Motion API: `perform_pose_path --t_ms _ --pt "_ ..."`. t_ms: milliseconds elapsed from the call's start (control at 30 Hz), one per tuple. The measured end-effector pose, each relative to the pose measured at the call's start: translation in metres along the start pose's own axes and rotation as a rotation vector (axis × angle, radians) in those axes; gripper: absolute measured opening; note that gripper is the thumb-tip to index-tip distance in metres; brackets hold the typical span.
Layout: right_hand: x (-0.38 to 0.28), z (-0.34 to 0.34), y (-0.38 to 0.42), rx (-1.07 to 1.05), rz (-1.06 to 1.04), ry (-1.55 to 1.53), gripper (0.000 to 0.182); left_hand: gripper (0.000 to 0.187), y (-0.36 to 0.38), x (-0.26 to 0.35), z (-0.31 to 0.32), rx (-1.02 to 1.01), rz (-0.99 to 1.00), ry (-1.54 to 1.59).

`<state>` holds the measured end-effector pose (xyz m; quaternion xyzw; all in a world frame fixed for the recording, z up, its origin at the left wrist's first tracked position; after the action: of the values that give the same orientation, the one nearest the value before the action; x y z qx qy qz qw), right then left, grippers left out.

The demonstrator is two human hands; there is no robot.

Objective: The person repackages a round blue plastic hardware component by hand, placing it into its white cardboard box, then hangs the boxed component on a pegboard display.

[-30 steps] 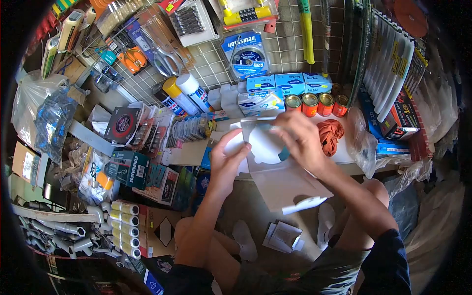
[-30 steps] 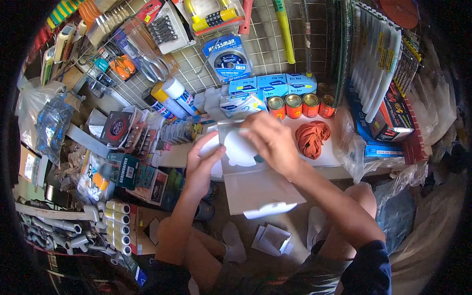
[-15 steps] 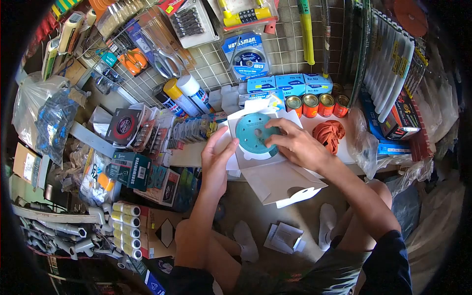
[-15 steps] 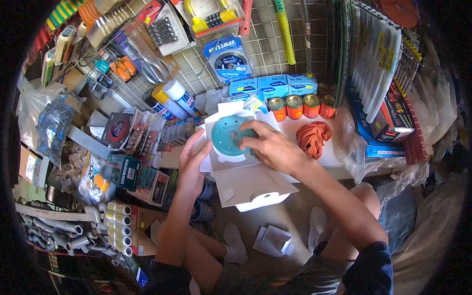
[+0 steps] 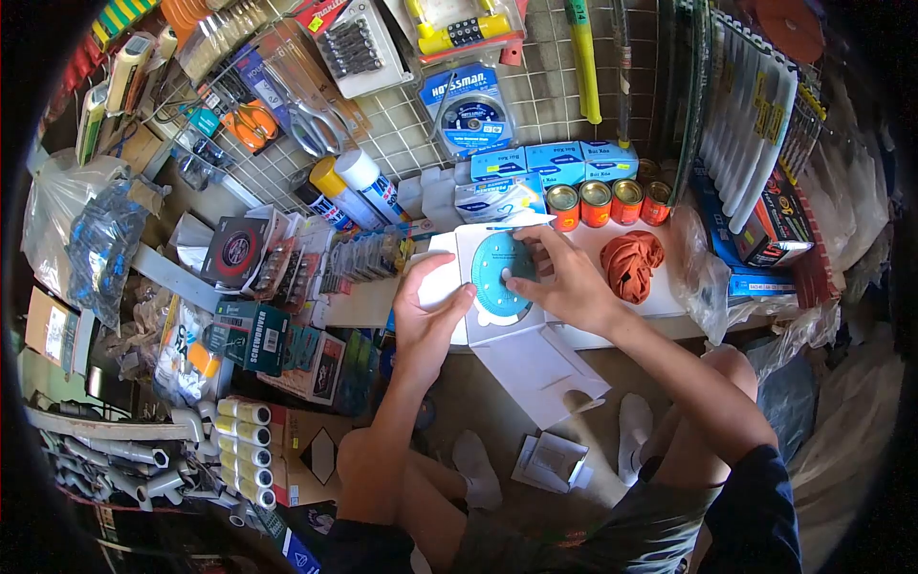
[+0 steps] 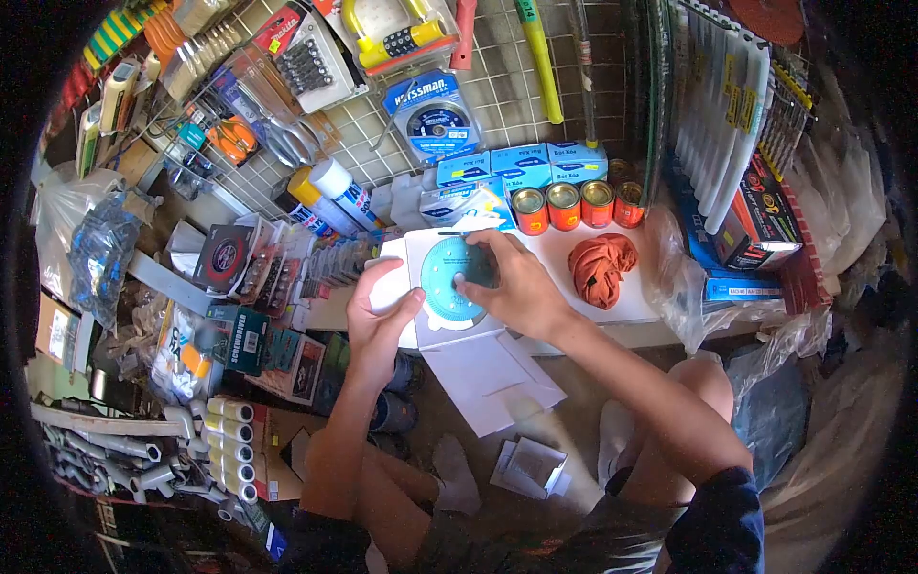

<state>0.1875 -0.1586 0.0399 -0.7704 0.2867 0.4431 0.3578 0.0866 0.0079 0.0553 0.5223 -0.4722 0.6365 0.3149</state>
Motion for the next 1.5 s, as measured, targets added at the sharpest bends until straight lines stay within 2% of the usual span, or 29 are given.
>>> perform_pose_path --t_ms 100,200,400,433,533,667,700,767,800,833,867,933,967,1000,1067,1133,1167,1267,1367,1500 --pt "0.002 0.000 0.000 -0.034 0.000 -0.016 0.056 0.042 0.000 0.001 0.001 0.002 -0.009 0.007" --pt "-0.015 0.001 0.007 -0.030 -0.148 0.138 0.056 0.040 -0.002 -0.003 -0.003 0.008 -0.026 0.007" --pt "-0.034 0.011 0.017 -0.045 -0.313 0.334 0.053 0.036 0.002 -0.003 0.007 -0.015 -0.041 -0.017" --pt "-0.032 0.011 0.016 -0.043 -0.280 0.312 0.050 0.036 0.001 -0.005 0.005 0.002 -0.029 -0.023" --pt "-0.049 -0.004 0.015 0.073 -0.451 0.568 0.046 0.033 -0.001 -0.004 -0.003 0.057 -0.017 0.000" --pt "-0.050 -0.055 0.012 0.532 -0.309 0.500 0.043 0.035 -0.002 -0.007 -0.018 0.152 -0.011 0.070" --pt "-0.038 -0.061 0.005 0.562 -0.262 0.370 0.044 0.036 -0.003 -0.011 -0.021 0.162 -0.042 0.123" --pt "0.041 -0.043 -0.007 0.287 0.285 -0.506 0.055 0.039 -0.004 -0.019 -0.026 0.182 -0.102 0.226" --pt "0.053 -0.014 0.001 0.122 0.557 -0.936 0.060 0.040 -0.004 -0.021 -0.027 0.180 -0.138 0.252" --pt "0.035 -0.009 0.012 0.106 0.657 -0.965 0.070 0.042 -0.005 -0.023 -0.027 0.178 -0.174 0.279" --pt "0.033 -0.003 0.013 0.032 0.642 -0.916 0.069 0.043 -0.005 -0.025 -0.027 0.175 -0.210 0.305" --pt "0.036 0.012 0.014 -0.113 0.612 -0.821 0.068 0.048 -0.008 -0.007 -0.025 0.137 -0.041 0.118" --pt "0.036 0.014 0.008 -0.129 0.528 -0.865 0.063 0.050 -0.009 0.001 -0.023 0.119 0.043 0.026" --pt "0.034 0.009 0.006 -0.113 0.462 -0.704 0.059 0.053 -0.007 0.010 -0.020 0.105 0.128 -0.067" --pt "0.026 0.001 0.005 -0.076 0.326 -0.385 0.053 0.062 -0.007 0.012 -0.017 0.136 0.151 -0.136" --pt "0.024 -0.003 0.003 -0.006 0.210 -0.340 0.052 0.066 -0.001 0.015 -0.014 0.172 0.231 -0.249" --pt "0.026 -0.005 0.003 0.024 0.181 -0.284 0.052 0.068 0.000 0.003 -0.016 0.178 0.205 -0.240" --pt "0.020 -0.016 0.005 0.092 0.179 -0.233 0.051 0.058 0.003 -0.010 -0.015 0.138 0.094 -0.389" --pt "0.021 -0.017 0.004 0.093 0.170 -0.233 0.050 0.042 0.002 -0.015 0.002 -0.036 -0.028 -0.135" --pt "0.018 -0.016 0.003 0.090 0.118 -0.280 0.045 0.023 0.002 -0.024 0.008 -0.070 -0.116 -0.120"
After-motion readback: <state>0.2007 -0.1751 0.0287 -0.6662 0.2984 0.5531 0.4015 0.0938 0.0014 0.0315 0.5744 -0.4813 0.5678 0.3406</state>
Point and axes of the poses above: each hand's wrist, its own y-axis away from the middle knuckle, its own z-axis out of the palm, x = y × z, the point moved 10 cm from there along -y, towards the middle knuckle, and after that the axes turned 1 degree about -z, right-handed, at the moved point
